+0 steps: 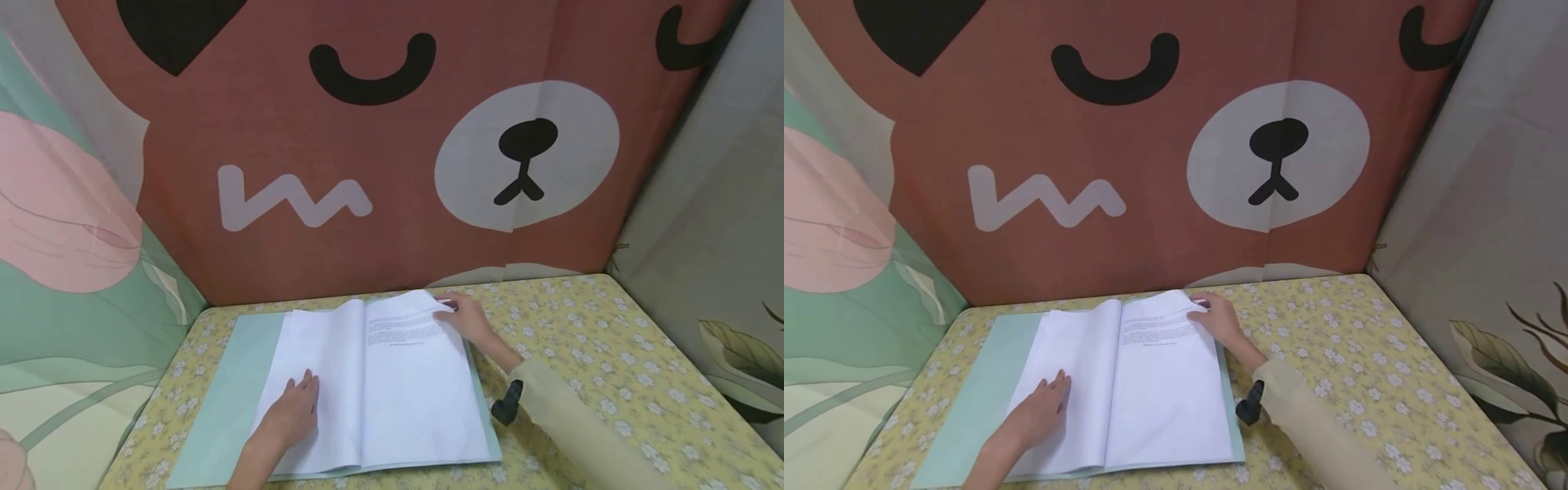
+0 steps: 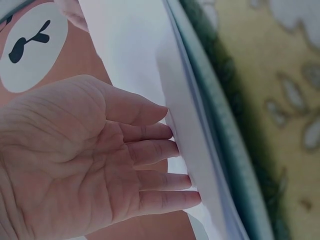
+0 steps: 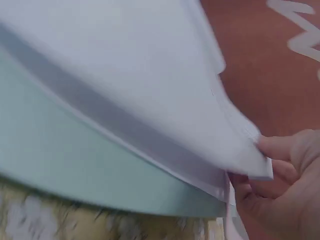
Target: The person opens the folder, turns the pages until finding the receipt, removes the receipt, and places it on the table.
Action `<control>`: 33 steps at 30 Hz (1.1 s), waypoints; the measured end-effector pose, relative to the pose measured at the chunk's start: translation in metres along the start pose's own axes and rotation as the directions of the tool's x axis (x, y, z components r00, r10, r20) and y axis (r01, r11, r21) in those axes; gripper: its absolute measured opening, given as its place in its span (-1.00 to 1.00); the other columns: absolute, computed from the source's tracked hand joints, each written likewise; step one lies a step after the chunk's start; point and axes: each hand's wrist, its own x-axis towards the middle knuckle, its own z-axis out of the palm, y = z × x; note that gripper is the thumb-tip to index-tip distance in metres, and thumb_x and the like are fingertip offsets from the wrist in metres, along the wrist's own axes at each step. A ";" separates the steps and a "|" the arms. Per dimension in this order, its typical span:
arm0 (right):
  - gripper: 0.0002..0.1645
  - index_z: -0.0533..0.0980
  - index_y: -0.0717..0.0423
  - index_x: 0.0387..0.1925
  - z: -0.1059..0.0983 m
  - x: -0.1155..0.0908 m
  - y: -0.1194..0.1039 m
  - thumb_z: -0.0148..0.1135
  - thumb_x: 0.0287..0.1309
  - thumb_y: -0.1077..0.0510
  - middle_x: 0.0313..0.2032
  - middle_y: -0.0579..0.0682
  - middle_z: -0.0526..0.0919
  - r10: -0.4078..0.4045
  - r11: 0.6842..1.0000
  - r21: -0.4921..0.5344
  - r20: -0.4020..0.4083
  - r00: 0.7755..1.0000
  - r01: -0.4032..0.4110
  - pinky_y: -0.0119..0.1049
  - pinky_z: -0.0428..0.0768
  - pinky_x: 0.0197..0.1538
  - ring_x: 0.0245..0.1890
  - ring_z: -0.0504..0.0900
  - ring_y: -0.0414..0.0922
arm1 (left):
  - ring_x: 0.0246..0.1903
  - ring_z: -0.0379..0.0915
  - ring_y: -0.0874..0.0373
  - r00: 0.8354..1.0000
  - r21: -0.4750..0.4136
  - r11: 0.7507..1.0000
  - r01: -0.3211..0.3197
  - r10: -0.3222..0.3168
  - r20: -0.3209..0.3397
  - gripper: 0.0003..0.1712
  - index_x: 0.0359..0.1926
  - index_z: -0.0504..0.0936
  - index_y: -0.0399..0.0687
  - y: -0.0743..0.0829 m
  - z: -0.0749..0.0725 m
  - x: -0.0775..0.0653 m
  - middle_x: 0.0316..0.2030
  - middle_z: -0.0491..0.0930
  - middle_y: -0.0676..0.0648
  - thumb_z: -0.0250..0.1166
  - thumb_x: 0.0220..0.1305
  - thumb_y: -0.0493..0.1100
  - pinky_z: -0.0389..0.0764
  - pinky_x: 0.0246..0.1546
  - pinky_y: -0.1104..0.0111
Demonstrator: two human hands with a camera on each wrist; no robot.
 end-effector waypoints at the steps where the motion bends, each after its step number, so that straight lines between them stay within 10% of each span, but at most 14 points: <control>1: -0.57 0.60 0.29 0.20 -0.001 0.001 -0.002 0.35 0.34 0.25 0.11 0.29 0.68 0.049 0.998 0.049 -0.017 0.999 -0.048 0.11 0.65 0.11 0.11 0.65 0.23 | 0.39 0.17 -0.53 1.000 -0.001 1.000 0.005 -0.005 0.003 -0.47 0.36 0.40 -0.54 0.000 0.000 0.000 0.40 0.29 -0.53 0.11 0.47 -0.33 0.27 0.39 -0.24; 10: -0.33 0.36 0.40 0.40 -0.011 0.010 -0.011 0.29 0.31 0.34 0.24 0.40 0.54 0.343 0.882 0.349 -0.011 0.939 -0.318 -0.05 0.63 0.15 0.19 0.59 0.19 | 0.40 0.15 -0.54 1.000 0.001 1.000 0.024 -0.024 0.005 -0.47 0.37 0.39 -0.53 -0.001 0.003 0.000 0.41 0.28 -0.52 0.11 0.47 -0.32 0.26 0.39 -0.25; 17: -0.45 0.45 0.44 0.32 -0.017 0.010 -0.009 0.26 0.36 0.29 0.01 0.29 0.72 0.317 0.816 0.464 0.140 0.938 -0.345 -0.32 0.68 -0.28 -0.28 0.74 -0.10 | 0.40 0.18 -0.49 1.000 0.005 1.000 0.014 -0.014 -0.010 -0.48 0.36 0.40 -0.53 0.000 0.003 -0.001 0.40 0.30 -0.51 0.11 0.48 -0.32 0.26 0.40 -0.23; 33: -0.28 0.15 0.46 0.50 -0.031 0.022 -0.040 0.18 0.46 0.32 0.20 0.21 0.53 0.295 0.661 0.593 0.358 0.886 -0.460 -0.41 0.69 -0.14 -0.21 0.68 -0.22 | 0.44 0.13 -0.47 1.000 0.000 1.000 0.017 -0.017 0.002 -0.45 0.40 0.37 -0.50 -0.002 0.002 -0.001 0.44 0.27 -0.48 0.10 0.50 -0.28 0.23 0.42 -0.22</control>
